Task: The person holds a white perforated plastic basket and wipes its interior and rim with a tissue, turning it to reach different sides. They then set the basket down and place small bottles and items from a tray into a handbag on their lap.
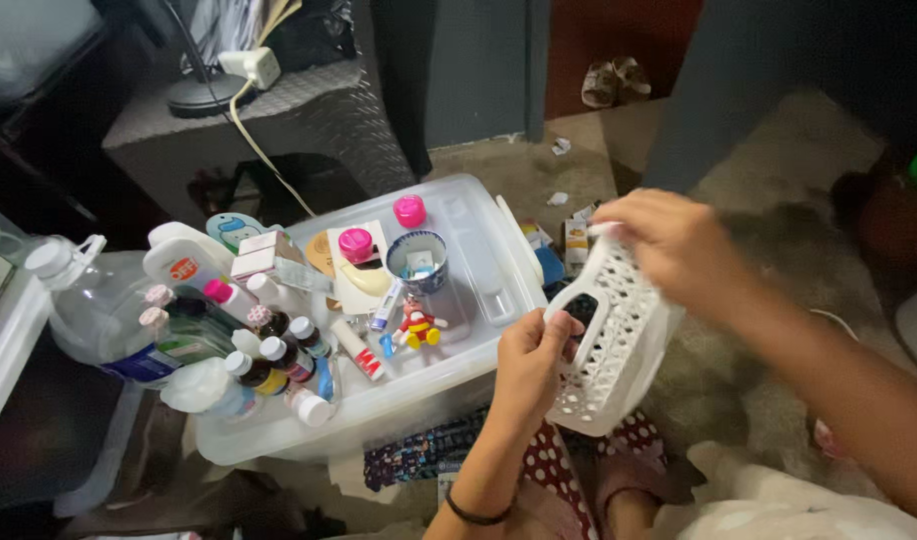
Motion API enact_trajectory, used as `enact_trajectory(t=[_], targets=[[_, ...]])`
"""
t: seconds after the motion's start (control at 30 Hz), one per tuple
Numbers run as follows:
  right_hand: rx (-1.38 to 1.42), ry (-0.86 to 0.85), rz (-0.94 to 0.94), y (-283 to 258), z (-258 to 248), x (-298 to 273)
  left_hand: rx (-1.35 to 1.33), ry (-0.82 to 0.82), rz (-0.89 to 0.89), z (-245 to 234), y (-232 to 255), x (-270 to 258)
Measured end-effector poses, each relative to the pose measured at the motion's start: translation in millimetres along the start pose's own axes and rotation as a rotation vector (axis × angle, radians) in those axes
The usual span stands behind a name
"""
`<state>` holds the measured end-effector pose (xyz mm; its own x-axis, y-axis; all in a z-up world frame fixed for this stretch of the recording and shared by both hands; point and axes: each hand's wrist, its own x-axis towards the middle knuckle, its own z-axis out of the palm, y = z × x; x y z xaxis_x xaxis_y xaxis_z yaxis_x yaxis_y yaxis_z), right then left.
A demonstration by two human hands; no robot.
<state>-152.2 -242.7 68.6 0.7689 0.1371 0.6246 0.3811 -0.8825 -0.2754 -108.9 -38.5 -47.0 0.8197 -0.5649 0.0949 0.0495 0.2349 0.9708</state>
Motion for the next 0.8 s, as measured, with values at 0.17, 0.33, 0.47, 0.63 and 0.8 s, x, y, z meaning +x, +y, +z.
enact_trajectory(t=[0.17,0.33,0.47,0.63,0.8], targets=[[-0.197,-0.141,0.033,-48.4,4.9,-18.7,-0.280,0.097,-0.171,-5.4,-8.9,15.3],[-0.050,-0.084,-0.403,-74.3,2.3,-23.1,-0.285,0.090,-0.255,-7.3,-10.1,29.5],[-0.222,0.013,-0.204,-32.1,-10.4,-14.7,-0.262,-0.010,-0.193,-0.6,-15.6,13.5],[-0.209,-0.078,-0.183,-13.6,4.4,-16.0,-0.197,0.021,-0.159,9.8,-14.2,2.5],[-0.113,-0.173,-0.210,-20.5,13.4,-17.5,-0.175,0.008,-0.056,0.4,-20.7,0.3]])
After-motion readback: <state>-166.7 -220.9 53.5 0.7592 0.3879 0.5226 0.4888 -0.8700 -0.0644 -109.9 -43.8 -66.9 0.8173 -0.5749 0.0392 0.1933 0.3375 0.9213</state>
